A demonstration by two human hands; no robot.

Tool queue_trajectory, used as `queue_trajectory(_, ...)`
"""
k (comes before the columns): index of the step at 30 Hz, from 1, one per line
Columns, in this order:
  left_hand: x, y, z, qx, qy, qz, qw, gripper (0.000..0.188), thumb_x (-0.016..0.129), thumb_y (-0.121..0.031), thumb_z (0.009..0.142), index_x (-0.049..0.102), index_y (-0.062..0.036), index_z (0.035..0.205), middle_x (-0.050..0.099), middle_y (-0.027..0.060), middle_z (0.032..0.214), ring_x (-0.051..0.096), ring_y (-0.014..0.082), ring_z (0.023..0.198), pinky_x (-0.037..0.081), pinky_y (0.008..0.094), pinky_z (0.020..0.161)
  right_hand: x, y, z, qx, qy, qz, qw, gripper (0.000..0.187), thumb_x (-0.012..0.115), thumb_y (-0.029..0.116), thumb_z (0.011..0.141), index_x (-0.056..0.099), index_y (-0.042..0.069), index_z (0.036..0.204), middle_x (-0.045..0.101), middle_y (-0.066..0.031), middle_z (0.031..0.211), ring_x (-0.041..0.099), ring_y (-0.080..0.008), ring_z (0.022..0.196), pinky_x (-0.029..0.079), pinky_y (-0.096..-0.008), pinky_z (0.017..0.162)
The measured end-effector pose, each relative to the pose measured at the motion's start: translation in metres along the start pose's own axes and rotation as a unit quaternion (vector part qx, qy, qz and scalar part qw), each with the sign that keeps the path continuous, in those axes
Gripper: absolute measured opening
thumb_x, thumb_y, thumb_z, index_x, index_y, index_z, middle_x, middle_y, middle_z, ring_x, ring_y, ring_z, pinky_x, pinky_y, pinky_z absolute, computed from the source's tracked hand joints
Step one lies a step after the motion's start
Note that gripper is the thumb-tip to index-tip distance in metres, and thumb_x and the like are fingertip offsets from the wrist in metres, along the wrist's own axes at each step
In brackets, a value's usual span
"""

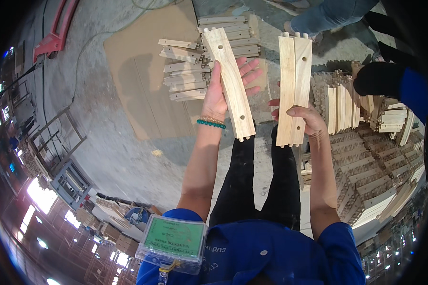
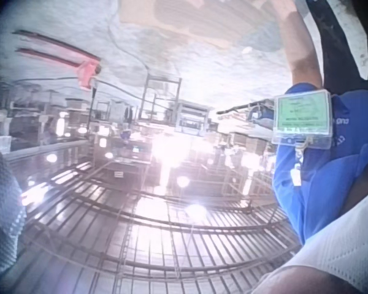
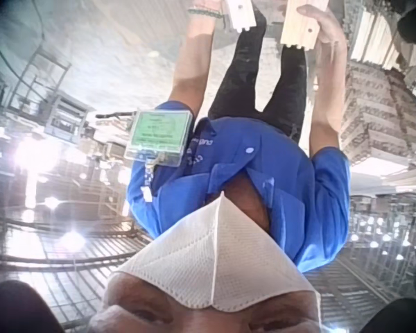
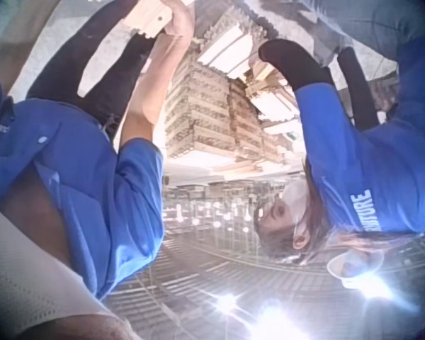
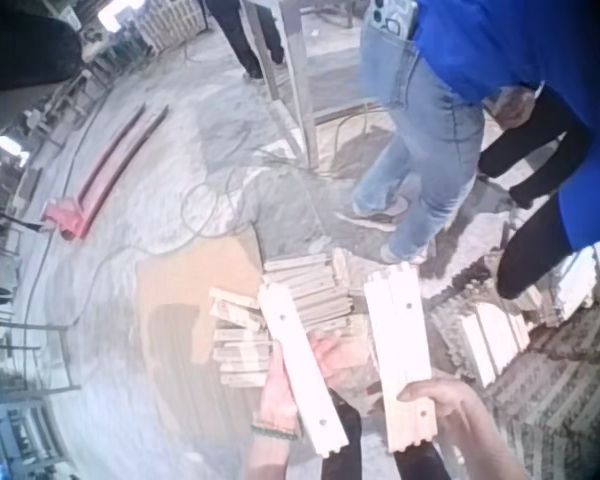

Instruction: The person picks up a cardboard sheet and places it on the floor. Then the person repeatedly picks up small wooden parts from a pile, holds them in both hands, and places them onto the cardboard sheet, forming a growing stack.

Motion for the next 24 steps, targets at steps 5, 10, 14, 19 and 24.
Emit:
queue_trajectory(5,-0.029,-0.007,-0.004,0.014,-0.109,0.043,0.993,0.050,0.049,-0.039,0.089,0.038,-0.0085,0.128,0.047,0.0168,0.123,0.046,0.0312,0.116,0.048,0.0491,0.086,0.002,-0.008,0.007,0.036,-0.015,-0.009,0.999,0.060,0.065,0.014,0.068,0.044,-0.006,0.121,0.059,-0.0194,0.108,0.060,-0.0248,0.093,0.048,-0.0347,0.085)
queue_trajectory(10,-0.059,-0.011,-0.021,0.029,-0.199,0.127,0.971,0.040,0.059,-0.018,0.085,0.037,-0.0072,0.117,0.051,0.0087,0.104,0.052,0.0203,0.098,0.049,0.0404,0.080,0.003,-0.020,0.022,0.060,-0.046,-0.059,0.995,0.055,0.066,0.014,0.067,0.049,-0.004,0.116,0.062,-0.0146,0.102,0.060,-0.0223,0.092,0.047,-0.0322,0.085)
queue_trajectory(14,-0.064,-0.032,-0.047,0.103,-0.305,0.302,0.897,0.044,0.069,-0.011,0.078,0.039,-0.0037,0.109,0.050,0.0042,0.096,0.050,0.0089,0.084,0.046,0.0250,0.069,0.004,-0.033,0.034,0.070,-0.071,-0.058,0.993,0.053,0.066,0.011,0.067,0.051,-0.002,0.116,0.062,-0.0139,0.101,0.060,-0.0220,0.091,0.047,-0.0324,0.085)
queue_trajectory(19,-0.085,-0.036,-0.065,0.121,-0.293,0.267,0.910,0.046,0.071,-0.010,0.077,0.039,-0.0045,0.109,0.051,0.0035,0.095,0.052,0.0080,0.079,0.046,0.0224,0.065,0.020,-0.049,0.049,0.095,-0.031,-0.041,0.994,0.051,0.065,0.009,0.069,0.051,-0.002,0.117,0.062,-0.0137,0.101,0.060,-0.0212,0.092,0.047,-0.0323,0.084)
queue_trajectory(24,-0.102,-0.026,-0.075,0.082,-0.241,0.216,0.943,0.059,0.068,-0.007,0.077,0.034,-0.0025,0.126,0.056,0.0107,0.110,0.056,0.0163,0.099,0.049,0.0284,0.079,0.039,-0.070,0.071,0.126,-0.017,-0.050,0.991,0.054,0.066,0.006,0.071,0.048,-0.003,0.121,0.060,-0.0126,0.109,0.059,-0.0191,0.097,0.045,-0.0306,0.087)
Point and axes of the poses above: each hand's wrist, its own z-axis towards the middle knuckle, its own x-axis out of the palm, y = z × x, the point moved 9 cm from there along z, towards the middle knuckle
